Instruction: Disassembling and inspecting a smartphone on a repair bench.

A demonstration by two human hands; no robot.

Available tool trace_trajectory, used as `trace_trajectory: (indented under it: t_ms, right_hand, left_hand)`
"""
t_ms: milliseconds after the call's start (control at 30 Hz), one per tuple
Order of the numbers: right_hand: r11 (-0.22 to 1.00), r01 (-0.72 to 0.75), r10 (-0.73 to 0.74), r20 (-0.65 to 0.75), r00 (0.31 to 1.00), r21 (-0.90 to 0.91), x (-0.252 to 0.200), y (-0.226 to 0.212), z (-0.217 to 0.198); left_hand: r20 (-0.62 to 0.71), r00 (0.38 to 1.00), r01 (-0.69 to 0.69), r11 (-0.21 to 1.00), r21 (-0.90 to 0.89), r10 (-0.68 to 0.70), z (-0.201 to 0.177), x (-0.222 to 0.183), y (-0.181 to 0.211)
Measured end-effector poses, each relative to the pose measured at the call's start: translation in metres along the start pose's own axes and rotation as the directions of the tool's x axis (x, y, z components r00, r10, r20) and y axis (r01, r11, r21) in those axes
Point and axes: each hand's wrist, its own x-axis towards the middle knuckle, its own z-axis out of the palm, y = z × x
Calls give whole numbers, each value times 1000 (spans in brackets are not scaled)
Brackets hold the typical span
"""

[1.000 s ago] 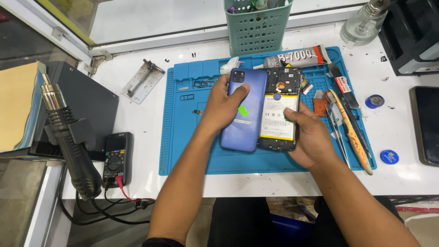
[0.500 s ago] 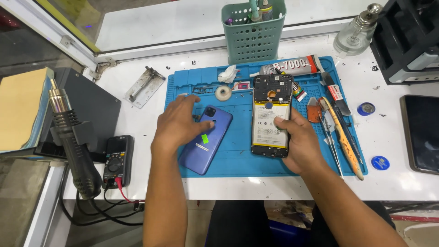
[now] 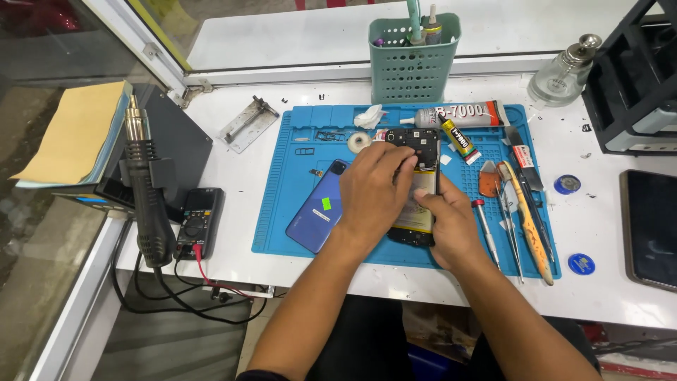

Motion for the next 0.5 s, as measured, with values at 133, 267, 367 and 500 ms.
trace_trajectory:
  t_ms: [133, 267, 367, 500]
  right_hand:
    - [1000, 16, -15, 19, 1000, -4, 1, 1, -2]
    - [1000, -2, 2, 30, 1000, 6, 4, 11, -6]
    - [1000, -16, 16, 38, 999, 5, 2, 11, -2]
    - [999, -33, 35, 49, 998, -38, -1, 7, 0]
  left_hand:
    - [77, 995, 64, 998, -17, -62, -7, 4, 10]
    - [246, 930, 296, 953, -56, -274, -22, 14, 19]
    - [326, 864, 415, 910, -29, -383, -30, 20, 25]
    - [350, 829, 479, 877, -41, -436, -30, 21, 24]
